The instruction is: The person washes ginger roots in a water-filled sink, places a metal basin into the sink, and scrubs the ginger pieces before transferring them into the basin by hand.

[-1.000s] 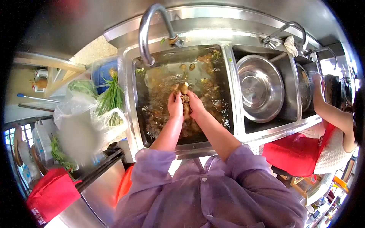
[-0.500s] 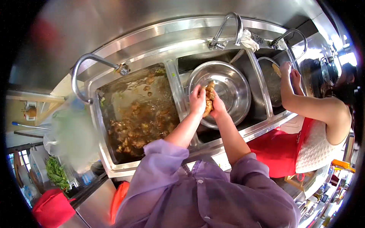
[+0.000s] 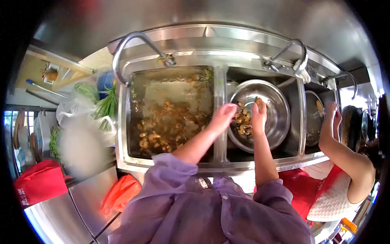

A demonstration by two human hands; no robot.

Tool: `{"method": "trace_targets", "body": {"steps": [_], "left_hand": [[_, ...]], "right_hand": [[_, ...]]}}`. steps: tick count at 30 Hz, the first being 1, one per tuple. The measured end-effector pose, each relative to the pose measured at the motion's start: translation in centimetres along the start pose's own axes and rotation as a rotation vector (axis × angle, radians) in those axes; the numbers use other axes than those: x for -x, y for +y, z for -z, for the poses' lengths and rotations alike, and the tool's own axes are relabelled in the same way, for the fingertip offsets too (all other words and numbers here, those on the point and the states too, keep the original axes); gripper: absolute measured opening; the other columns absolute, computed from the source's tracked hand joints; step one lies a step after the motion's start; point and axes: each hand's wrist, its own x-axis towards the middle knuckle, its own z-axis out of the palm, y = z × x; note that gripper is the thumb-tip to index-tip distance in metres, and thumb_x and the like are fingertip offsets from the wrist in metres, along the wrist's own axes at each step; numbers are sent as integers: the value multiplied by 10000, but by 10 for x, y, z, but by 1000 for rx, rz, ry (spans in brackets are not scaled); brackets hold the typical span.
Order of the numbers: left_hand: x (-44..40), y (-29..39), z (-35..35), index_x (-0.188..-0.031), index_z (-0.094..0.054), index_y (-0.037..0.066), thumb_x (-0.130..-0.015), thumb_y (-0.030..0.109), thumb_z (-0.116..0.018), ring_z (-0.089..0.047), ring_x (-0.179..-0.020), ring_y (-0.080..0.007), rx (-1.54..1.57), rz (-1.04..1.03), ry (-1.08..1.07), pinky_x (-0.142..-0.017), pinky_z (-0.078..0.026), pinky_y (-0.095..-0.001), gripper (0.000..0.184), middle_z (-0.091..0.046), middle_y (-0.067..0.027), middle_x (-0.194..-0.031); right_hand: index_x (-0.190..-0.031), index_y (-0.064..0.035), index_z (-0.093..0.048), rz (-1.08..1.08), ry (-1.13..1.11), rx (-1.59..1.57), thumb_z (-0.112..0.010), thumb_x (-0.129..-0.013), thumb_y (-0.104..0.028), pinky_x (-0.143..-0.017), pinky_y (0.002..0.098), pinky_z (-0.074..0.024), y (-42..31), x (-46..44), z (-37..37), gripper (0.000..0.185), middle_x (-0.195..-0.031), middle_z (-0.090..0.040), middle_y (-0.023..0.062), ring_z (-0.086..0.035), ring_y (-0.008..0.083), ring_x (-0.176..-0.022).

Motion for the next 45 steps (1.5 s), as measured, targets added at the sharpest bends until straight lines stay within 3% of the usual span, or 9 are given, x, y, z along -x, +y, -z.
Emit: {"method": "trace_targets", "body": {"steps": [2,4,6,10,17,33,39,43,45], "left_hand": [[13,20,61,-1026,-506,53,-843,268,-463,-528,-912,-201,-445,-225,276,-814,-427,-325,286,-545,-108,-1003],[9,28,121,-1011,-516,50,-828,232,-486,-540,-877,-199,-593,-114,479,-780,-443,-302,260,-551,-110,-985],[-15,18,203,-1034,-500,58,-787,299,-515,-501,-958,-245,-1216,-178,543,-807,-408,-361,345,-522,-119,-1030],[-32,-27,256,-1129,-462,86,-720,425,-546,-436,-1065,-270,-1327,47,517,-862,-357,-402,538,-404,-140,-1217],[-63,-127,273,-1239,-328,108,-740,548,-426,-383,-1106,-306,-1133,583,-16,-920,-299,-393,672,-340,-133,-1263],[48,-220,322,-1191,-371,83,-792,509,-327,-425,-1062,-296,140,884,71,-872,-350,-418,586,-404,-110,-1208],[44,-205,284,-1173,-387,74,-811,495,-291,-441,-1045,-292,295,931,72,-854,-369,-428,564,-427,-102,-1188],[38,-196,268,-1160,-398,67,-824,485,-266,-452,-1034,-289,654,702,143,-841,-382,-434,553,-443,-96,-1174],[37,-185,258,-1154,-403,64,-830,481,-254,-457,-1029,-288,1066,442,84,-835,-388,-437,548,-451,-94,-1167]], "right_hand": [[-1021,-52,-501,278,-126,-41,-526,-756,-86,-859,337,-363,-69,10,-39,268,-1044,-495,149,-465,274,-1003],[-1012,-60,-509,450,-341,195,-493,-774,-152,-851,362,-375,-99,14,-94,255,-1022,-508,138,-465,295,-992],[-1071,-94,-493,533,-533,544,-499,-780,-234,-852,387,-373,-95,7,-181,322,-1128,-460,114,-437,297,-1043],[-1289,-217,-254,190,-966,1110,-419,-808,-454,-926,382,-337,-65,-15,-257,561,-1332,-245,90,-313,273,-1177],[-1293,-177,-251,-142,-1187,1029,-429,-795,-481,-914,384,-345,41,10,-274,610,-1330,-246,88,-322,251,-1171],[-1262,-90,-321,-1090,-1137,286,-476,-780,-487,-864,420,-371,45,125,-195,644,-1272,-348,106,-420,238,-1096],[-1230,-72,-370,-609,-1317,-147,-521,-779,-419,-837,381,-394,71,158,-215,589,-1225,-404,134,-455,236,-1050],[-1236,-92,-365,-687,-798,31,-495,-749,-512,-917,383,-311,-54,179,-241,656,-1299,-273,200,-377,308,-1118],[-1139,-80,-465,-224,-574,492,-507,-736,-466,-864,397,-367,-83,190,-248,559,-1147,-430,253,-438,371,-1029]]}}
